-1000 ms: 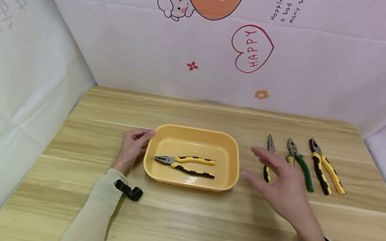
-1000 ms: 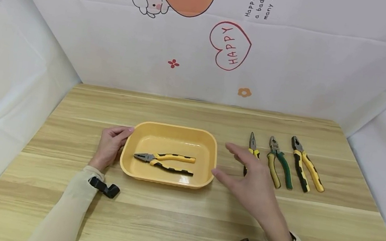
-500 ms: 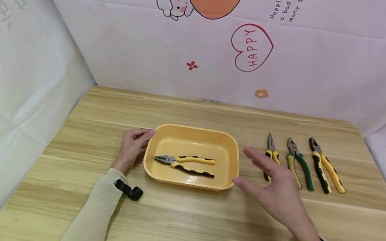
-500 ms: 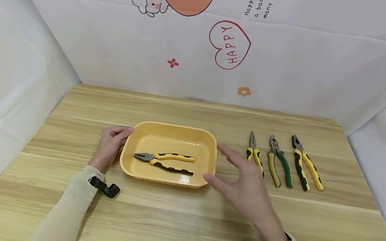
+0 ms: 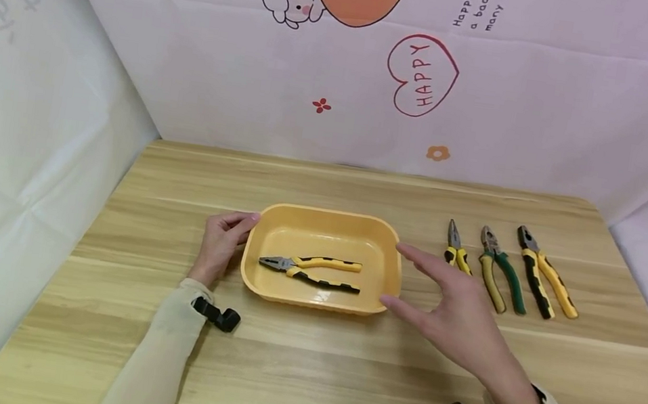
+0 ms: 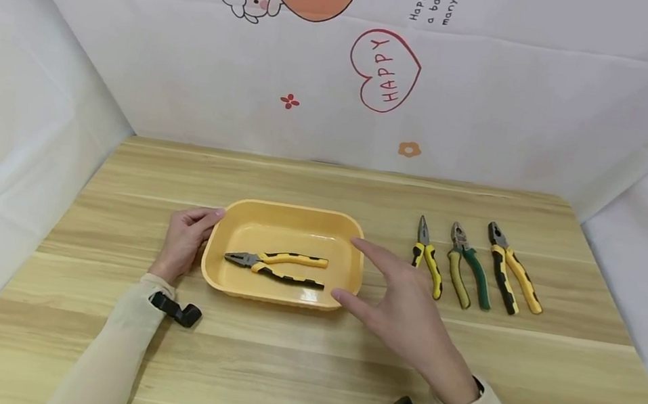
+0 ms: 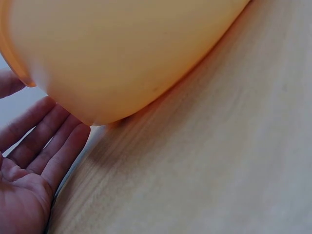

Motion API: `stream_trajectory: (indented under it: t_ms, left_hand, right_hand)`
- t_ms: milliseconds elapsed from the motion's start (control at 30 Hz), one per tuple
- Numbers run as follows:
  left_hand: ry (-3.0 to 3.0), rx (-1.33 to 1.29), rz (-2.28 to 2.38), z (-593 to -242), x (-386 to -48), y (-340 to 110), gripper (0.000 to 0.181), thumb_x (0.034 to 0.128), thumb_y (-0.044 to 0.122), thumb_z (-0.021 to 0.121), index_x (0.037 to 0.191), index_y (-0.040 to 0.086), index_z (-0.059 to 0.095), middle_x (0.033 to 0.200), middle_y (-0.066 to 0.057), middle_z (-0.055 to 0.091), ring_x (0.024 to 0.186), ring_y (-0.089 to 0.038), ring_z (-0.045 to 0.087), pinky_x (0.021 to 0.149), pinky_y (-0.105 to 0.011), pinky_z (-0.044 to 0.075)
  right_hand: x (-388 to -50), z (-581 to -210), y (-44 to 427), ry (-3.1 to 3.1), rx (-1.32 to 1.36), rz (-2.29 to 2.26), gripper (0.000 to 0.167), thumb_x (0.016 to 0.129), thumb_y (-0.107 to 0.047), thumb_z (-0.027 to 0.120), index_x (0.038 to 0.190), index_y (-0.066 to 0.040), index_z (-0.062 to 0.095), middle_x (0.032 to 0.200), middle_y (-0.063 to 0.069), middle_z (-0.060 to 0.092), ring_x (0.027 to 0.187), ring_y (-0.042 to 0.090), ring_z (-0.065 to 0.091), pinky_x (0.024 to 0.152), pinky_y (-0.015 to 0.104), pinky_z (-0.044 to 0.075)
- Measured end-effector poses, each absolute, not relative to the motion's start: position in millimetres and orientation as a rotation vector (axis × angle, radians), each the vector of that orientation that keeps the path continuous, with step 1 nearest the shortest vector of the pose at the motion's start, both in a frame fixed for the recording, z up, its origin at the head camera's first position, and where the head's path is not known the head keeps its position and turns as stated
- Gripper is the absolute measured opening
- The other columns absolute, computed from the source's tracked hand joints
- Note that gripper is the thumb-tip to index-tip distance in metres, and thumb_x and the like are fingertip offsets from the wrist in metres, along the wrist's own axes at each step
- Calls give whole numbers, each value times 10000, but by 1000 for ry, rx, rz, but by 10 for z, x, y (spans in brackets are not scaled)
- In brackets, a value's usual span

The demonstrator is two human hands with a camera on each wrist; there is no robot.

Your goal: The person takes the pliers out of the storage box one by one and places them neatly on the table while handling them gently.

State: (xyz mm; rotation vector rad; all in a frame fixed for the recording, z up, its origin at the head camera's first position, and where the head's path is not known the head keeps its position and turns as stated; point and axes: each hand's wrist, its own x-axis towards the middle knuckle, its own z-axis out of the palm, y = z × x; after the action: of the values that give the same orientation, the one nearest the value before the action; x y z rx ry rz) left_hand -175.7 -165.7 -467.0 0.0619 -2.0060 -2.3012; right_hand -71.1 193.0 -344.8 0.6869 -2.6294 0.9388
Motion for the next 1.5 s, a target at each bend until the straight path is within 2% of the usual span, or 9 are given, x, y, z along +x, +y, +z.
stream_trajectory:
  t_ms: [167, 400, 533, 700, 833, 900, 1000, 1300, 1500]
  left_hand:
    - [-2005, 46, -2310, -4668, -1778, -1661, 324, 954, 135, 729, 1109, -149, 700, 921, -46, 767, 819, -171, 755, 758, -324, 632]
    - [-2003, 46, -2312, -4667, -1783, -1657, 353, 961, 120, 712, 1133, -184, 667, 907, -27, 764, 809, -161, 754, 753, -323, 633]
    - [-2016, 40, -2296, -4670, -1782, -1659, 349, 964, 126, 711, 1135, -177, 672, 917, -30, 764, 818, -157, 753, 758, -319, 631]
    - [-2012, 15, -2287, -4656, -1778, -1654, 331, 966, 112, 707, 1119, -181, 677, 918, -29, 759, 826, -146, 749, 765, -311, 629]
    - [-2003, 12, -2292, -4649, -1777, -1649, 326, 963, 101, 708, 1112, -187, 675, 906, -21, 758, 815, -137, 746, 757, -304, 629]
    - [-2007, 14, -2295, -4647, -1776, -1651, 327, 962, 106, 710, 1114, -181, 677, 904, -18, 759, 813, -138, 748, 755, -303, 629]
    - [-2019, 19, -2291, -4647, -1775, -1652, 335, 964, 122, 712, 1119, -174, 680, 906, -12, 760, 812, -138, 749, 754, -302, 629]
    - [-2029, 27, -2286, -4665, -1771, -1658, 350, 965, 140, 714, 1127, -169, 681, 916, -17, 761, 819, -147, 749, 755, -311, 631]
    - [-2031, 27, -2282, -4657, -1757, -1660, 346, 968, 137, 711, 1135, -165, 680, 931, -31, 764, 827, -153, 750, 763, -318, 631]
  right_hand:
    - [-794, -3421, 1855, -2673, 760, 928, 671, 776, -189, 907, 1364, -36, 622, 1299, 145, 670, 549, 81, 550, 728, 400, 574]
    - [-959, -3375, 1719, -2836, 798, 858, 689, 826, -272, 872, 1411, -46, 587, 1319, 164, 655, 555, 74, 505, 773, 438, 578]
    - [-1054, -3362, 1644, -2920, 814, 822, 715, 824, -301, 871, 1421, -43, 575, 1206, 125, 705, 437, 10, 215, 635, 324, 475]
    - [-1143, -3360, 1537, -3004, 831, 799, 749, 824, -322, 869, 1438, -33, 552, 678, -8, 604, 452, 53, 287, 560, 306, 439]
    - [-1196, -3375, 1456, -3030, 855, 793, 757, 816, -301, 879, 1434, -12, 550, 1100, 119, 731, 784, 184, 655, 797, 421, 579]
    - [-1216, -3386, 1419, -3041, 865, 783, 754, 815, -296, 881, 1431, -10, 554, 1361, 150, 629, 1090, 269, 662, 953, 485, 551]
    - [-1245, -3404, 1371, -3065, 880, 787, 757, 819, -289, 878, 1437, -5, 546, 1382, 157, 613, 1250, 319, 592, 1007, 501, 527]
    - [-1295, -3495, 1250, -3089, 942, 808, 760, 820, -246, 879, 1441, 16, 529, 1382, 175, 608, 1238, 315, 604, 1013, 475, 531]
    - [-1307, -3574, 1163, -3129, 961, 799, 789, 809, -249, 888, 1452, 18, 516, 1352, 197, 623, 1034, 241, 674, 944, 423, 560]
